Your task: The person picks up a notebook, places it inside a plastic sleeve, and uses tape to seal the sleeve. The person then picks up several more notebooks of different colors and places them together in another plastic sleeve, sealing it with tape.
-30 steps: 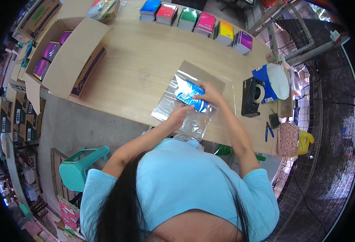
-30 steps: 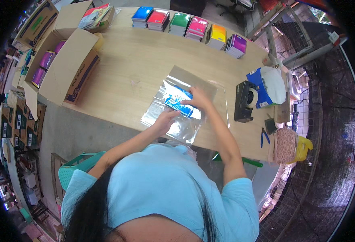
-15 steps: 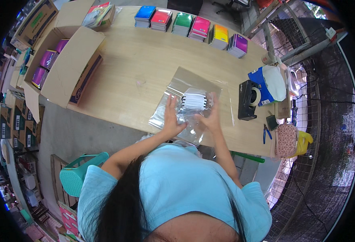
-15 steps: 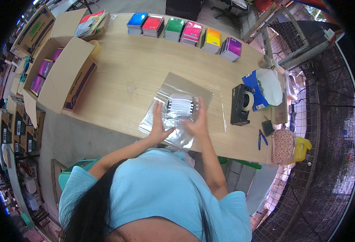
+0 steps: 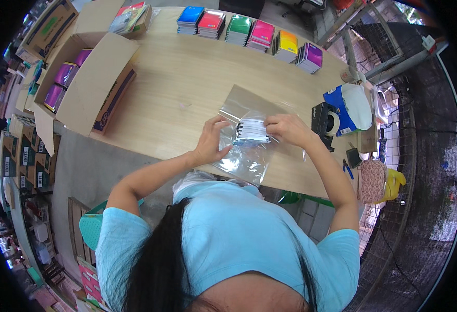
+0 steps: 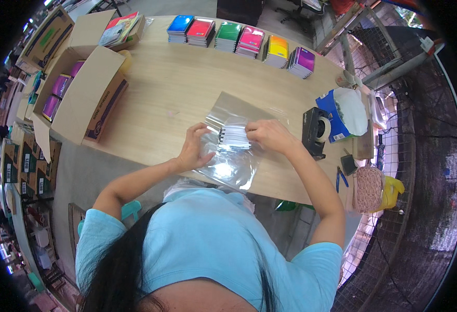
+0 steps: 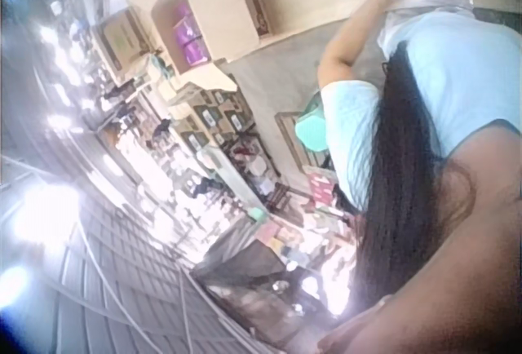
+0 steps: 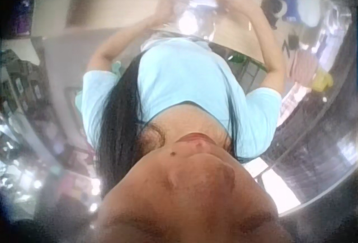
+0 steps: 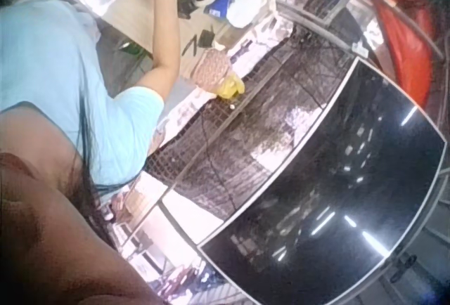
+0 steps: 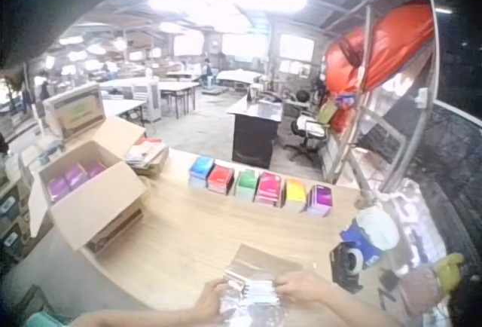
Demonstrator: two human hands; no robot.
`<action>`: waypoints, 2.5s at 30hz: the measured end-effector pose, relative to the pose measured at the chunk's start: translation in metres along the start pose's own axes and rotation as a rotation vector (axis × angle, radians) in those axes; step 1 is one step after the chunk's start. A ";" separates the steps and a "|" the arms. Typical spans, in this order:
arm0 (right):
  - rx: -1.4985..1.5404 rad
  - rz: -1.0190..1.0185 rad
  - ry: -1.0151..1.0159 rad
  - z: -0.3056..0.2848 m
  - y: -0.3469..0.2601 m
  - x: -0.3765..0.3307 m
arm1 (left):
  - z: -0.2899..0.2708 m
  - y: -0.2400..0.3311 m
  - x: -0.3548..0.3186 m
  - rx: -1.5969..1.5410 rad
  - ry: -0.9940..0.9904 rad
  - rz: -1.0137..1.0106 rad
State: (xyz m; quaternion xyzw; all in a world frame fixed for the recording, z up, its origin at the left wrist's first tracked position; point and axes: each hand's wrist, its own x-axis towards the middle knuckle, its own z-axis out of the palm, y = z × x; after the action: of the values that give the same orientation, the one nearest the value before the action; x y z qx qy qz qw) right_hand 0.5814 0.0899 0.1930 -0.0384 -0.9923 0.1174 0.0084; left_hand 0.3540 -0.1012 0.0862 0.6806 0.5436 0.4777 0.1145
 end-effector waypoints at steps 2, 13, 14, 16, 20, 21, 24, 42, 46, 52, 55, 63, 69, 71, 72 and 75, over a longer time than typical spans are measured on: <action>-0.014 -0.049 -0.021 -0.004 -0.003 -0.002 | 0.002 0.004 0.000 0.028 -0.055 -0.038; 0.135 0.087 -0.014 0.006 0.009 0.005 | -0.025 0.014 0.063 0.418 -0.676 0.301; 0.196 0.111 -0.044 0.008 0.007 0.010 | -0.028 0.013 0.070 0.416 -0.677 0.301; 0.204 0.055 0.009 0.010 0.002 0.017 | -0.031 0.009 0.080 0.448 -0.804 0.332; 0.078 -0.077 0.229 0.015 -0.002 0.027 | -0.029 0.000 0.087 0.472 -0.882 0.367; 0.078 -0.069 0.229 0.023 0.002 0.023 | -0.028 -0.001 0.089 0.467 -0.886 0.384; 0.222 0.022 0.431 0.073 0.013 0.014 | -0.024 -0.005 0.088 0.441 -0.830 0.419; 1.248 0.593 0.508 0.090 -0.006 0.015 | -0.028 0.057 0.127 -0.628 0.046 -0.223; 1.239 0.471 0.554 0.101 0.004 0.017 | 0.012 0.023 0.072 0.030 -0.130 0.122; 1.257 0.495 0.553 0.101 0.003 0.013 | -0.005 0.052 0.076 -0.272 0.108 -0.044; 1.261 0.494 0.549 0.102 0.002 0.016 | 0.009 0.033 0.059 0.066 -0.077 0.094; 1.291 0.537 0.589 0.105 0.004 0.017 | 0.060 0.013 0.057 -0.186 0.064 -0.244; 1.678 0.574 0.880 0.103 0.008 0.023 | 0.050 0.005 0.076 -0.543 -0.005 -0.574; 1.205 0.476 0.918 0.091 -0.004 0.017 | 0.052 0.000 0.074 -0.578 -0.048 -0.613; 1.207 0.483 0.919 0.091 -0.005 0.011 | 0.053 0.000 0.073 -0.616 -0.099 -0.654; 0.795 0.410 0.715 0.090 -0.010 -0.006 | 0.066 -0.010 0.064 -0.607 0.017 -0.564</action>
State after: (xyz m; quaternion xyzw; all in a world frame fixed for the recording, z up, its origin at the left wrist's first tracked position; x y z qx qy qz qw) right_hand 0.5846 0.0592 0.1080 -0.2613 -0.7795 0.4607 0.3344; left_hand 0.3960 -0.0188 0.0793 0.4364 0.5439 0.5720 0.4319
